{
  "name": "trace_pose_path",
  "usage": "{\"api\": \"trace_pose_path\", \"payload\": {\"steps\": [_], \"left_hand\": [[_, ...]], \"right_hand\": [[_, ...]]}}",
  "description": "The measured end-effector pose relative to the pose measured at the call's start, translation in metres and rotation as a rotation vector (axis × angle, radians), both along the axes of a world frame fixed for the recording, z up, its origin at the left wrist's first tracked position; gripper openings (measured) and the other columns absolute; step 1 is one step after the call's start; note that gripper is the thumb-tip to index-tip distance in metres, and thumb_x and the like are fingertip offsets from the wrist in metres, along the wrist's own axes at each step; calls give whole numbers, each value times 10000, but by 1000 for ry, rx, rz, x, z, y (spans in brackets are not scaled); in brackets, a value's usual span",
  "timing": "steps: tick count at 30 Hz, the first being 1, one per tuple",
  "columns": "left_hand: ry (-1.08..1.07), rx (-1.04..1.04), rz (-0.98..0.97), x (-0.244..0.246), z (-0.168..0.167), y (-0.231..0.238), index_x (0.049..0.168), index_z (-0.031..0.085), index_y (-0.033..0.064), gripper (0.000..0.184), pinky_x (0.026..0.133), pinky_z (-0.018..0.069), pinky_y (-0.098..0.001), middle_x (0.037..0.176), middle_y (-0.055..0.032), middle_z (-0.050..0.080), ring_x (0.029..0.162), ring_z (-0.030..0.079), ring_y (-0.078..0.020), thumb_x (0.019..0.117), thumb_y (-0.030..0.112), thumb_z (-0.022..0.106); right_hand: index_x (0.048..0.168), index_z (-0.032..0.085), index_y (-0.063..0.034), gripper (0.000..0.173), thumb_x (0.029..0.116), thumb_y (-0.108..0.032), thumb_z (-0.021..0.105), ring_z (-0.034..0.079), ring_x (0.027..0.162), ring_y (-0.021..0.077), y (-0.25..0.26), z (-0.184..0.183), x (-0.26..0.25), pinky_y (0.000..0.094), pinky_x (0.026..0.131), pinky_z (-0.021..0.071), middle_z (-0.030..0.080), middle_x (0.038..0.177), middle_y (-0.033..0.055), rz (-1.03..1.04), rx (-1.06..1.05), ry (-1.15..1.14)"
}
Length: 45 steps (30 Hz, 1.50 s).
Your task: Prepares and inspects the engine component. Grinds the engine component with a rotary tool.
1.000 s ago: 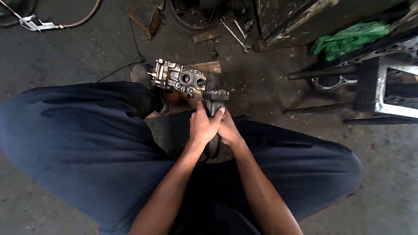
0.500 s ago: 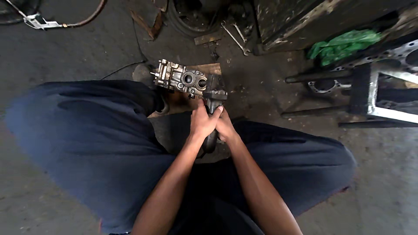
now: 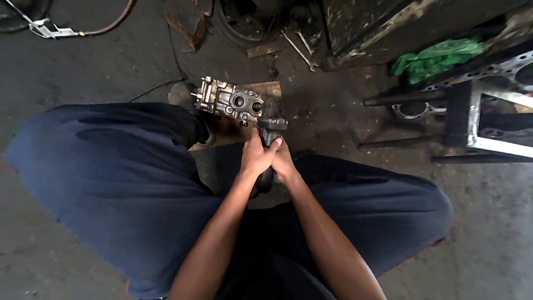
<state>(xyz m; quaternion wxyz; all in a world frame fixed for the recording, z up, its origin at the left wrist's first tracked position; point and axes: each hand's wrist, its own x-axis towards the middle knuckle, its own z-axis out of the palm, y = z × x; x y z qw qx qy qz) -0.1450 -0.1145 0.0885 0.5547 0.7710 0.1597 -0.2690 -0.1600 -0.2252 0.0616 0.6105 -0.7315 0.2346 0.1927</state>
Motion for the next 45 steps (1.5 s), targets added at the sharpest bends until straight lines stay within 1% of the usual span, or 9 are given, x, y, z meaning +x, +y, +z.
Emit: {"api": "trace_pose_path", "payload": {"steps": [4, 9, 15, 19, 24, 29, 35, 40, 45], "left_hand": [[6, -47, 44, -3, -11, 3, 1497, 432, 83, 729, 975, 551, -552, 1198, -182, 694, 1130, 683, -301, 940, 439, 741], [-13, -83, 69, -5, -10, 3, 1495, 440, 103, 723, 988, 553, -539, 1217, -158, 695, 1147, 680, -277, 924, 404, 767], [-17, -78, 56, -8, -5, 2, 1495, 436, 102, 736, 963, 562, -536, 1190, -161, 699, 1114, 690, -280, 920, 418, 771], [-30, -59, 34, -9, 0, 2, 1463, 462, 112, 711, 927, 572, -541, 1145, -148, 707, 1074, 699, -275, 914, 446, 766], [-43, -53, 19, -11, 8, 0, 1487, 450, 113, 734, 948, 565, -546, 1177, -150, 702, 1103, 690, -279, 914, 450, 763], [-58, -39, 8, -12, 12, -1, 1431, 488, 112, 679, 893, 585, -529, 1089, -130, 716, 1026, 711, -259, 914, 452, 767], [-75, -28, 28, -9, 2, 1, 1433, 486, 114, 679, 887, 585, -526, 1101, -127, 712, 1019, 709, -253, 915, 455, 762], [-72, -34, 44, -6, -13, 2, 1479, 463, 100, 722, 943, 567, -553, 1175, -158, 705, 1091, 696, -283, 920, 449, 758], [-44, -21, 32, -3, -10, 5, 1474, 461, 110, 721, 919, 575, -551, 1126, -152, 716, 1055, 706, -286, 924, 476, 747]], "right_hand": [[1439, 494, -77, 554, 918, -54, 683, 666, 1110, 151, 5, -2, -2, 363, 963, 566, 680, 1216, 108, 33, -46, -28], [1453, 482, -71, 599, 893, -50, 693, 669, 1105, 137, 7, -1, -5, 351, 963, 570, 682, 1222, 100, 9, -41, -79], [1397, 520, -71, 578, 857, -49, 726, 684, 1062, 129, 6, 2, -9, 341, 930, 584, 699, 1165, 90, -11, -36, -106], [1400, 521, -80, 575, 862, -45, 720, 685, 1065, 138, 5, 8, -11, 345, 928, 587, 697, 1173, 89, -30, -22, -101], [1399, 518, -74, 569, 865, -41, 711, 692, 1048, 136, 4, 16, -15, 342, 918, 593, 703, 1155, 86, -50, 2, -123], [1403, 513, -81, 563, 876, -32, 706, 688, 1053, 126, 4, 20, -16, 333, 923, 590, 698, 1161, 80, -67, 9, -123], [1400, 522, -102, 524, 908, -61, 695, 683, 1076, 133, 6, 11, -12, 349, 934, 586, 697, 1179, 74, -32, -17, -120], [1433, 499, -85, 592, 881, -62, 715, 672, 1103, 151, 6, -2, -6, 374, 949, 580, 682, 1218, 97, -1, -38, -84], [1390, 526, -105, 555, 877, -66, 733, 678, 1068, 156, 9, 2, -3, 376, 921, 586, 688, 1175, 89, -13, -46, -33]]}}
